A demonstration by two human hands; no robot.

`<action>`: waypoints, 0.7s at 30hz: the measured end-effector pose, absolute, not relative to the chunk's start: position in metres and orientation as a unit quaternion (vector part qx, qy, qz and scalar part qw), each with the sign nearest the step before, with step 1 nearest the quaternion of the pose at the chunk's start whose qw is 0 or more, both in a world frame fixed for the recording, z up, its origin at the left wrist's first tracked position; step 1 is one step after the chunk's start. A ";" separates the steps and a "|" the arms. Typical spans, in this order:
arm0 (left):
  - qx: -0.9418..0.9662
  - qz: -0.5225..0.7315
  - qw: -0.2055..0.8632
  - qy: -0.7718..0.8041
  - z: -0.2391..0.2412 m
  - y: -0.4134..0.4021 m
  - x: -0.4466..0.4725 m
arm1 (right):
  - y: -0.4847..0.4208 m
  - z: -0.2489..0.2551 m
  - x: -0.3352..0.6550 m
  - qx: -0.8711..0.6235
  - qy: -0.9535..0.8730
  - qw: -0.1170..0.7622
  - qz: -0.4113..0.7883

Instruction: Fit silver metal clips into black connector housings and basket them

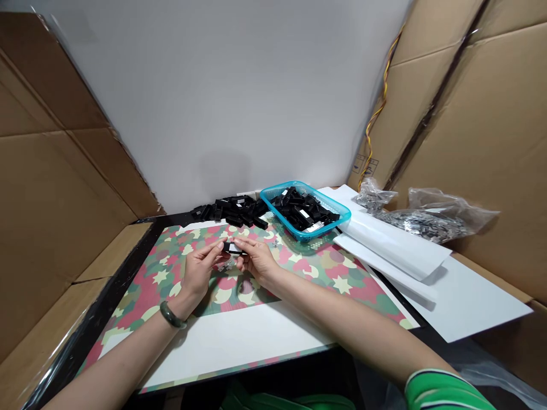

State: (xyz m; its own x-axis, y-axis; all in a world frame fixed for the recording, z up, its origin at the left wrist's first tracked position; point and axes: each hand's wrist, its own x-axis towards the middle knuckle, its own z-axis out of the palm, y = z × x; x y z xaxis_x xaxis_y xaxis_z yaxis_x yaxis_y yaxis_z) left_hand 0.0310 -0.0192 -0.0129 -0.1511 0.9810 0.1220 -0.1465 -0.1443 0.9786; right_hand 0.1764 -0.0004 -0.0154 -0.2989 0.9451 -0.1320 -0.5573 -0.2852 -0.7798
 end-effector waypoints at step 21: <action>0.726 0.534 0.188 0.389 -0.007 -0.017 0.020 | 0.007 -0.018 0.184 -0.250 -0.342 0.504 0.753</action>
State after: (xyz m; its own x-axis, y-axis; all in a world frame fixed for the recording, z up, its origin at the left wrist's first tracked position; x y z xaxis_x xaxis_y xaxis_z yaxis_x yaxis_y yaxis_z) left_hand 0.0197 -0.0167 -0.0074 0.1261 0.7664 0.6298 0.3645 -0.6263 0.6891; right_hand 0.1845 0.0066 -0.0180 -0.3669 0.9297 -0.0312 -0.5883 -0.2579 -0.7664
